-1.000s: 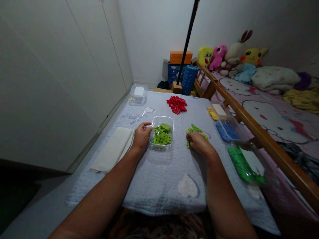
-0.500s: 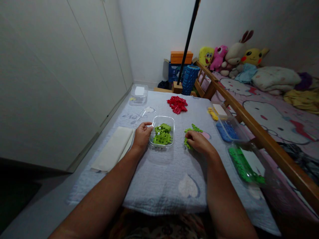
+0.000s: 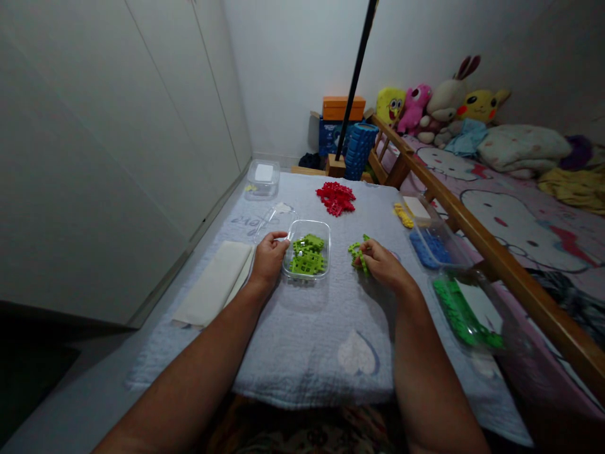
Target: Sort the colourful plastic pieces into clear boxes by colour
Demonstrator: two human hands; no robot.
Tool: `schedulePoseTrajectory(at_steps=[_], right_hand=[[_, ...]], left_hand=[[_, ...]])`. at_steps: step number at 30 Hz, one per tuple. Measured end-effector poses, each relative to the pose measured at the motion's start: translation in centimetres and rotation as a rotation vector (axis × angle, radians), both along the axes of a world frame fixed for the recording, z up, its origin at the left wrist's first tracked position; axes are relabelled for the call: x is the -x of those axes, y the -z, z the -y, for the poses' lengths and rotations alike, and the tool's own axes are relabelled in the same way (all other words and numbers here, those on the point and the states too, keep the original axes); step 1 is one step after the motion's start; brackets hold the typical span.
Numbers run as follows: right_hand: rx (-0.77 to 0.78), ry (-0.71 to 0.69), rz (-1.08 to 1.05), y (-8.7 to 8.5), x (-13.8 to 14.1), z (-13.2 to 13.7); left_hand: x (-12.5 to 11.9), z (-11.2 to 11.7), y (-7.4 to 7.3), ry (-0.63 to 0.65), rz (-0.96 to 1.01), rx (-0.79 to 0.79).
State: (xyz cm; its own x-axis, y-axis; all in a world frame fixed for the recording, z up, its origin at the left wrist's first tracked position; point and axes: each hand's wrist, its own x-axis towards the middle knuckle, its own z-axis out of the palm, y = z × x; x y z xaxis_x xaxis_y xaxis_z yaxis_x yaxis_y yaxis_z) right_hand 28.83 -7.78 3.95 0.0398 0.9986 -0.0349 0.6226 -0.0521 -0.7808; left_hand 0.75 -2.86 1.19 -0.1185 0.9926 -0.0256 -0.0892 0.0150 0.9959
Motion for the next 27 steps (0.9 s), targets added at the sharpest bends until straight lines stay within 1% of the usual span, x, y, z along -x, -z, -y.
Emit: schedulePoseTrajectory(at_steps=[2, 4, 7, 9, 11, 15, 18, 20, 22, 24, 27], right_hand=[[-0.034, 0.007, -0.082, 0.0, 0.3, -0.1], [-0.100, 0.013, -0.195, 0.0, 1.1, -0.3], [-0.254, 0.032, -0.348, 0.1, 3.1, -0.7], [-0.334, 0.031, -0.369, 0.0, 4.8, -0.8], [-0.373, 0.001, -0.306, -0.3, 6.4, -0.9], [-0.398, -0.109, -0.038, -1.3, 9.0, -1.1], [-0.368, -0.168, 0.158, -2.3, 10.3, -1.6], [-0.326, -0.183, 0.248, -2.9, 11.0, -2.0], [-0.274, -0.192, 0.292, -3.2, 11.7, -2.5], [-0.227, -0.190, 0.292, -3.4, 12.3, -2.8], [-0.228, -0.169, 0.270, -3.4, 12.7, -3.0]], left_hand=[[0.0, 0.0, 0.1, 0.003, 0.000, -0.004], [0.0, -0.1, 0.2, 0.008, 0.006, -0.006], [0.0, -0.2, 0.4, 0.014, 0.018, -0.006], [0.0, -0.3, 0.5, 0.020, 0.022, -0.011], [0.1, -0.3, 0.7, 0.022, 0.020, -0.015], [0.1, -0.5, 1.0, 0.020, 0.016, -0.007], [0.1, -0.5, 1.0, 0.026, 0.024, -0.003], [0.0, -0.4, 0.9, 0.032, 0.033, -0.001], [0.0, -0.4, 0.7, 0.036, 0.046, 0.002], [0.0, -0.3, 0.6, 0.035, 0.055, 0.006], [0.0, -0.3, 0.6, 0.030, 0.060, 0.008]])
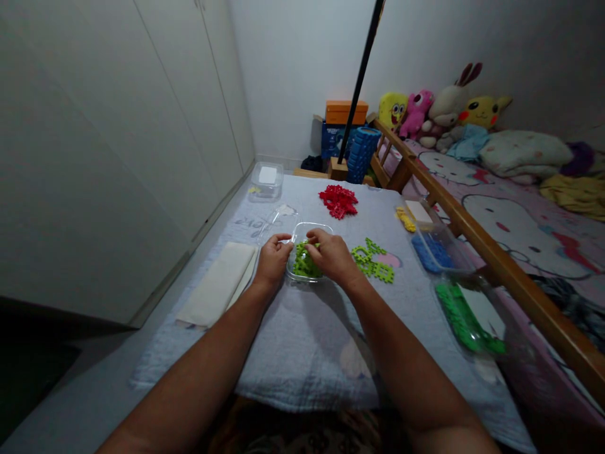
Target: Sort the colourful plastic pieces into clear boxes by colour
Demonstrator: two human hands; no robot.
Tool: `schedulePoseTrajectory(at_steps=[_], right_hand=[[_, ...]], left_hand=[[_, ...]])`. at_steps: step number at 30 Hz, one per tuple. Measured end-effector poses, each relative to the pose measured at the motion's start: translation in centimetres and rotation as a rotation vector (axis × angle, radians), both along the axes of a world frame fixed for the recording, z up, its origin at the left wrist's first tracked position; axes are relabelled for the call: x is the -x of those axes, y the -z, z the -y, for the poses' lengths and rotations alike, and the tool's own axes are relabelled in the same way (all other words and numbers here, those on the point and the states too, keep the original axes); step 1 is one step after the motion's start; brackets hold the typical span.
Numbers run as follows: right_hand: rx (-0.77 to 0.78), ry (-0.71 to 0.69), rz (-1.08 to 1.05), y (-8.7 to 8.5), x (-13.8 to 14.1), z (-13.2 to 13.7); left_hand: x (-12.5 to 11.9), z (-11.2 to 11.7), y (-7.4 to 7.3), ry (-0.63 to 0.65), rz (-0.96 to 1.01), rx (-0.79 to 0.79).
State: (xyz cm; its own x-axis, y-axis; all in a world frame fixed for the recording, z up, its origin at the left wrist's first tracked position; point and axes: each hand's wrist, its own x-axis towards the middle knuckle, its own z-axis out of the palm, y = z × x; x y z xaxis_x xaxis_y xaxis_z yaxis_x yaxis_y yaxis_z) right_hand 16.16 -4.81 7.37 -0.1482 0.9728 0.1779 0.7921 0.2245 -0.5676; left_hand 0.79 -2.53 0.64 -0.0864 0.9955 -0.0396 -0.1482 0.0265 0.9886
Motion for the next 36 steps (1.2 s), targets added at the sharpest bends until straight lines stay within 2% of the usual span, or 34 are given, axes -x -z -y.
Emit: schedulePoseTrajectory(at_steps=[4, 9, 13, 16, 19, 23, 36], right_hand=[[-0.083, 0.026, -0.036, 0.0, -1.1, 0.0], [-0.094, 0.150, -0.021, 0.1, -5.4, -0.3], [-0.007, 0.280, 0.211, 0.9, -9.6, -0.1], [0.087, 0.377, 0.430, 1.7, -11.4, 0.5], [0.193, 0.426, 0.544, 2.4, -11.8, 1.0], [0.269, 0.406, 0.575, 2.9, -11.1, 1.2], [0.281, 0.408, 0.536, 3.5, -10.9, 1.2]], left_hand=[[0.0, 0.0, 0.1, 0.009, -0.005, 0.002], [0.0, 0.0, 0.2, -0.012, -0.025, -0.002], [0.0, -0.1, 0.4, -0.007, -0.022, 0.000], [0.0, -0.2, 0.5, -0.005, -0.034, -0.010], [0.1, -0.2, 0.6, -0.003, -0.048, -0.011], [0.1, -0.1, 0.5, 0.000, -0.052, -0.005], [0.0, 0.0, 0.0, -0.013, -0.048, -0.006]])
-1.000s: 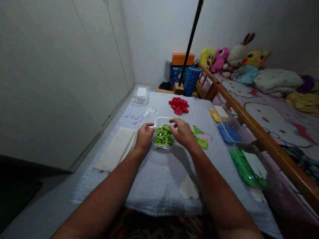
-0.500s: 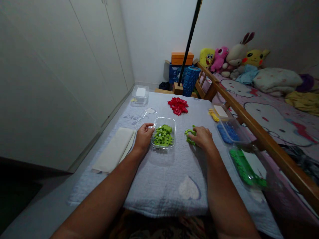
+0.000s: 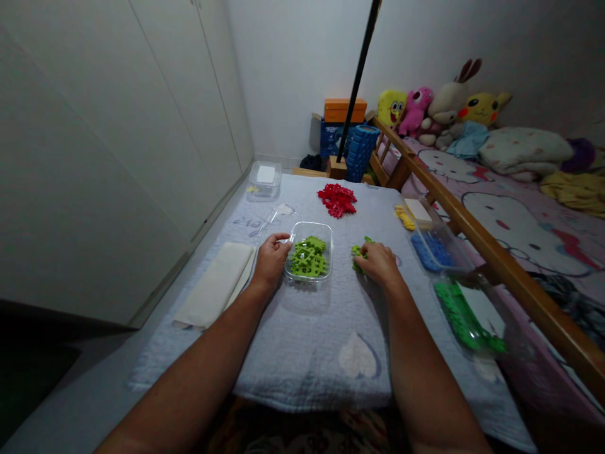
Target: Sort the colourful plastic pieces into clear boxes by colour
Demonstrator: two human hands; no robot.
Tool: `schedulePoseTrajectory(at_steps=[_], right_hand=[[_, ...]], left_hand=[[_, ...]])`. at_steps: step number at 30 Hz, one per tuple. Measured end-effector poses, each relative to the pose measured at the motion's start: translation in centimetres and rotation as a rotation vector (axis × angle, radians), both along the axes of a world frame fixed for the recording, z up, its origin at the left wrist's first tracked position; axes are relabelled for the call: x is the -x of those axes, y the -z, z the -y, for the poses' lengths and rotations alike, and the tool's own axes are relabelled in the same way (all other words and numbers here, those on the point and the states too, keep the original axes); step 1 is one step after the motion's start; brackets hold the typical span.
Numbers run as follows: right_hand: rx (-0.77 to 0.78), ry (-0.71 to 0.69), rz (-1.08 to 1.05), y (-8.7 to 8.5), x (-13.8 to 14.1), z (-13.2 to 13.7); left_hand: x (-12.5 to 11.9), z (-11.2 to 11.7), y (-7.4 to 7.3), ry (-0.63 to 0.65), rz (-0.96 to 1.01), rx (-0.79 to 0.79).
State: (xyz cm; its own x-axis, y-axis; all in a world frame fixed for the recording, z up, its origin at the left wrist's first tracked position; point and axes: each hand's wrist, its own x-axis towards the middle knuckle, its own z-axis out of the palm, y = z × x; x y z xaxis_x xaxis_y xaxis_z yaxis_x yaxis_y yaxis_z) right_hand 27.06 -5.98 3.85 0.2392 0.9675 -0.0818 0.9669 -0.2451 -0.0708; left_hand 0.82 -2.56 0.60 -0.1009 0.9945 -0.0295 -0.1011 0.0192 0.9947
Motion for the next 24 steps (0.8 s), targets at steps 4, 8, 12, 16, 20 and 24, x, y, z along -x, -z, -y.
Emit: schedulePoseTrajectory(at_steps=[4, 8, 12, 16, 20, 24], right_hand=[[-0.064, -0.024, -0.012, 0.6, 0.0, 0.2], [-0.201, -0.042, -0.142, 0.8, -0.2, 0.0], [-0.464, -0.195, -0.435, -0.1, 0.8, -0.1], [-0.603, -0.358, -0.568, -1.1, 3.6, 0.6], [-0.524, -0.428, -0.538, -0.9, 6.3, 1.2], [-0.468, -0.426, -0.471, -0.1, 7.2, 1.0]], left_hand=[[0.0, 0.0, 0.0, -0.006, -0.013, -0.008], [0.0, 0.0, 0.0, 0.000, 0.002, -0.004], [0.0, 0.0, 0.1, 0.000, -0.002, -0.006], [0.1, -0.1, 0.3, 0.003, -0.014, -0.008], [0.2, -0.3, 0.6, 0.008, -0.018, -0.005], [0.1, -0.3, 0.7, 0.000, -0.005, 0.006]])
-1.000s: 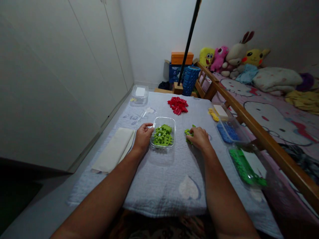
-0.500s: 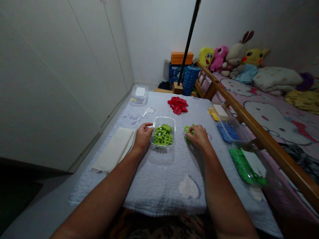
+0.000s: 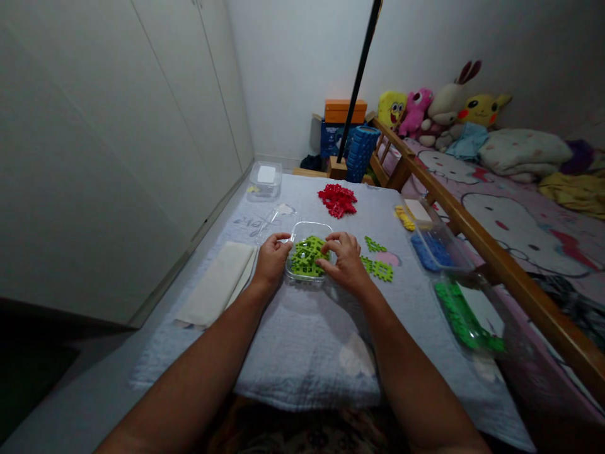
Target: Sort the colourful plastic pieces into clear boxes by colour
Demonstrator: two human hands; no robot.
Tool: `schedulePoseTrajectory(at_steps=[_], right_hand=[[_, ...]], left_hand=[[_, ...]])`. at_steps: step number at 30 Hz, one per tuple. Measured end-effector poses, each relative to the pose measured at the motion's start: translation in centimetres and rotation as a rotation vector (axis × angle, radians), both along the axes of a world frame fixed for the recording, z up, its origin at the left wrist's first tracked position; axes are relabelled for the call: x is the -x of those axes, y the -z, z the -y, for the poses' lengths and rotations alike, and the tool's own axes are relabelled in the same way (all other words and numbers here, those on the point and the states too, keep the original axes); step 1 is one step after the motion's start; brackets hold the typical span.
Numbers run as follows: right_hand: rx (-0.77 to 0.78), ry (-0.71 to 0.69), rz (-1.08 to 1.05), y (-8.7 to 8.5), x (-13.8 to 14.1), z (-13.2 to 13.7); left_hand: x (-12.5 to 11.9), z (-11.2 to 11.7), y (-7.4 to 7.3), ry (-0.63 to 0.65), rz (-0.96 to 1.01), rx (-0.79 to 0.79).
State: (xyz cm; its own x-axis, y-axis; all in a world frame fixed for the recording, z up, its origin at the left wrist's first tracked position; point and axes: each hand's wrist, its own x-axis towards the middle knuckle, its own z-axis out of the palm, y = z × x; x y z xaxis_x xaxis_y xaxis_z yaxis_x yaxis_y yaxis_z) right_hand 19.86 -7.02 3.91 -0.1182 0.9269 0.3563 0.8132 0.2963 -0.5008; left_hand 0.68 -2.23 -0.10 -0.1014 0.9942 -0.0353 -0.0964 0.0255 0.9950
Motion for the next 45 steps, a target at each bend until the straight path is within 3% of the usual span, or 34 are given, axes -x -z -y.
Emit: schedulePoseTrajectory(at_steps=[8, 13, 19, 23, 29, 33, 37, 41, 45], right_hand=[[0.032, -0.010, 0.006, -0.1, -0.9, 0.1], [0.001, 0.023, -0.040, -0.7, -4.0, -0.7], [0.281, 0.286, 0.254, -0.4, -8.0, -0.5], [0.446, 0.269, 0.423, 0.3, -8.2, 0.3], [0.462, 0.241, 0.477, 0.5, -7.8, 0.2], [0.390, 0.251, 0.368, 0.3, -7.9, -0.2], [0.182, 0.150, 0.025, 0.1, -7.4, -0.8], [-0.082, 0.114, -0.312, -0.1, -5.2, -0.9], [-0.121, 0.087, -0.454, -0.3, -2.5, -0.4]], left_hand=[[-0.1, 0.1, -0.2, 0.006, 0.007, -0.001], [-0.1, 0.3, -0.5, 0.001, 0.010, -0.001], [-0.1, 0.3, -0.6, 0.001, -0.005, -0.007], [-0.1, 0.3, -0.6, -0.002, -0.006, -0.010], [-0.1, 0.3, -0.5, 0.004, 0.003, -0.013], [-0.1, 0.3, -0.6, 0.007, 0.017, 0.000], [-0.2, 0.4, -0.8, 0.008, 0.024, 0.006], [-0.2, 0.5, -0.9, 0.016, 0.041, 0.011], [-0.3, 0.6, -0.9, 0.019, 0.051, 0.012]])
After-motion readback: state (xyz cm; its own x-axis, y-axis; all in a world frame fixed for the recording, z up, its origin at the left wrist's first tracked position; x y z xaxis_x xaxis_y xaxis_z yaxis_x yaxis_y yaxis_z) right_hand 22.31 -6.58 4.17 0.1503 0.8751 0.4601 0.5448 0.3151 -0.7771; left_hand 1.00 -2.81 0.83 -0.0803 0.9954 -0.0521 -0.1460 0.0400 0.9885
